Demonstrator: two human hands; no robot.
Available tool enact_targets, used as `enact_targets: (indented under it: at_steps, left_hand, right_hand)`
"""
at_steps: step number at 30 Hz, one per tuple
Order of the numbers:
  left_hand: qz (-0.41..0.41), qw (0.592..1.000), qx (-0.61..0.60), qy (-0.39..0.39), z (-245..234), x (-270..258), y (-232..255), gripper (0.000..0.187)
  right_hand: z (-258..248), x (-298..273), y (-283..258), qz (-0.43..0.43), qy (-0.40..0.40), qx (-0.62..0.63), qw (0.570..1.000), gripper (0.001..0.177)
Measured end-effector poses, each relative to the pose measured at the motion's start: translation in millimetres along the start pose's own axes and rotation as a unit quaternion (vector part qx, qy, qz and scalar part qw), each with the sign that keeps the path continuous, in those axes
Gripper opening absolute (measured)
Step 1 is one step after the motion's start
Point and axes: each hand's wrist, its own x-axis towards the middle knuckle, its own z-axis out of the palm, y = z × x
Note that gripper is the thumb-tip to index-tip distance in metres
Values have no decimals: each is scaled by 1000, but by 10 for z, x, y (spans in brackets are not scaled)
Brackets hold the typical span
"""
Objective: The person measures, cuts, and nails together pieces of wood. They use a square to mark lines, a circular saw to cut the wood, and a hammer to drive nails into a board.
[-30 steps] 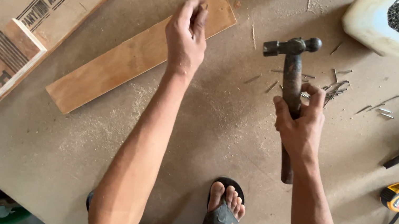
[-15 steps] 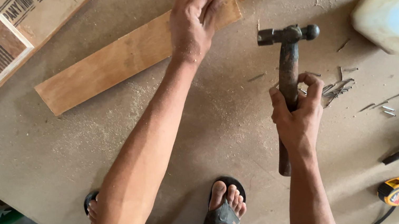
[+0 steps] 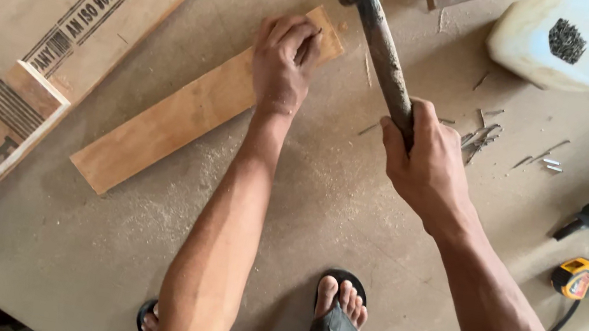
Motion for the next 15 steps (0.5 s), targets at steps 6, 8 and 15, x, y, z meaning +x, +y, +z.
enact_targets:
  at_steps: [6, 8, 15]
  left_hand:
    - [-1, 1000, 12, -3, -4, -50, -70, 5]
    - [0, 1000, 17, -7, 28, -35, -90, 6]
    - [-12, 1000, 4, -14, -13, -44, -60, 4]
  right_hand:
    - [-2, -122, 22, -249, 124, 19, 960, 34]
    - [88, -75, 54, -132, 29, 19, 991, 32]
    - [153, 36, 148, -81, 3, 19, 997, 28]
